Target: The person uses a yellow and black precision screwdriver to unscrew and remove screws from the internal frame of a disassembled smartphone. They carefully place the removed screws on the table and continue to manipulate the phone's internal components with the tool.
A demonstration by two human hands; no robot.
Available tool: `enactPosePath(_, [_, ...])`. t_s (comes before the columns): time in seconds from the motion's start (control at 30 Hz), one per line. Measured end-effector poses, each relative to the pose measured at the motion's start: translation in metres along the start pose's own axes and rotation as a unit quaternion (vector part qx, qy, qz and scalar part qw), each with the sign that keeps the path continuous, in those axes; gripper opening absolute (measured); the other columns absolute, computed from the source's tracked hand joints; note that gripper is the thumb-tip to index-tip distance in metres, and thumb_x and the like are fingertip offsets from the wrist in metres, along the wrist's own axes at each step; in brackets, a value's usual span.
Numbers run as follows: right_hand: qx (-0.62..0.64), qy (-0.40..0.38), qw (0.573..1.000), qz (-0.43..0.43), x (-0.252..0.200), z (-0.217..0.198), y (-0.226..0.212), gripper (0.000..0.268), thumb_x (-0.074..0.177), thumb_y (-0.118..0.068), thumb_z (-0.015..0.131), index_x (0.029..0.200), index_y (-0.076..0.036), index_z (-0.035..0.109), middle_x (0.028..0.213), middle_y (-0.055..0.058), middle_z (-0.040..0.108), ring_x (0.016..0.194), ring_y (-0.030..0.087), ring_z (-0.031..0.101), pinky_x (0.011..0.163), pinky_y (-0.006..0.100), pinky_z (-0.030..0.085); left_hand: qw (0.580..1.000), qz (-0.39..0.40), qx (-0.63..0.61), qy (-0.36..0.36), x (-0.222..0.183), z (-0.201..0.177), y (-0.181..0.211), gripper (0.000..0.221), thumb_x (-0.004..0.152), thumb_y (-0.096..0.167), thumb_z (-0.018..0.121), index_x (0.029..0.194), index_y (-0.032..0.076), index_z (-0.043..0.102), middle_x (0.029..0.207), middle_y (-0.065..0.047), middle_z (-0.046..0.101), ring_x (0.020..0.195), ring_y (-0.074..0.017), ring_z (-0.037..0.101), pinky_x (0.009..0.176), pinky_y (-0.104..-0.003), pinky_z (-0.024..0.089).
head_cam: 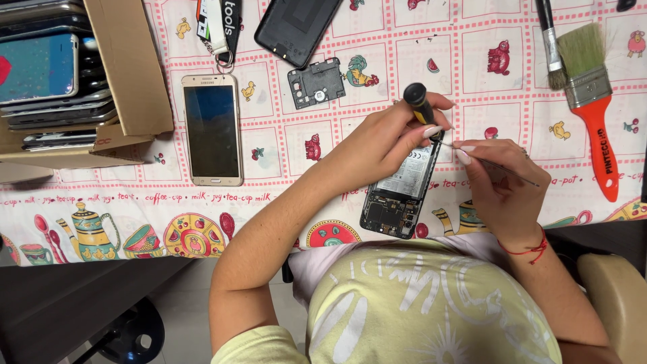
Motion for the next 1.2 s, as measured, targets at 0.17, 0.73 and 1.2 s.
enactPosePath(0.17, [0.004,0.0,1.0,0.006,-0.002,-0.001,0.002,0.012,0.106,0.015,0.06,0.113,0.005,0.059,0.115,0.028,0.068,0.11,0.035,0.071,0.092,0.035,0.059,0.998,0.034,0.047,-0.014,-0.001,0.002,0.002,0.035,0.115,0.025,0.039,0.148,0.015,0.039,0.127,-0.001,0.07,0.111,-0.0214,0.071,0.106,-0.035,0.053])
enactPosePath(0.73, [-0.022,0.093,0.991,0.093,-0.002,-0.01,0.009,0.007,0.116,0.001,0.059,0.117,0.005,0.053,0.106,0.022,0.068,0.087,0.027,0.071,0.082,0.034,0.058,0.987,0.089,0.133,-0.016,0.001,0.012,0.016,0.029,0.106,0.009,0.044,0.134,0.005,0.041,0.122,-0.006,0.063,0.12,-0.0299,0.059,0.107,-0.041,0.049])
enactPosePath(1.2, [-0.163,-0.046,0.984,-0.047,0.039,-0.042,-0.06,0.028,0.107,0.007,0.063,0.133,0.016,0.059,0.127,0.031,0.059,0.098,0.031,0.061,0.096,0.041,0.051,0.988,0.09,0.124,-0.023,0.001,0.017,0.013,0.029,0.103,0.009,0.048,0.131,0.012,0.047,0.117,-0.002,0.072,0.11,-0.0267,0.058,0.101,-0.038,0.048])
Point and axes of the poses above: each hand's wrist, its own x-axis towards the middle knuckle, its own z-axis out of the palm, y = z × x, the point moved 4 cm from there along x, towards the middle knuckle
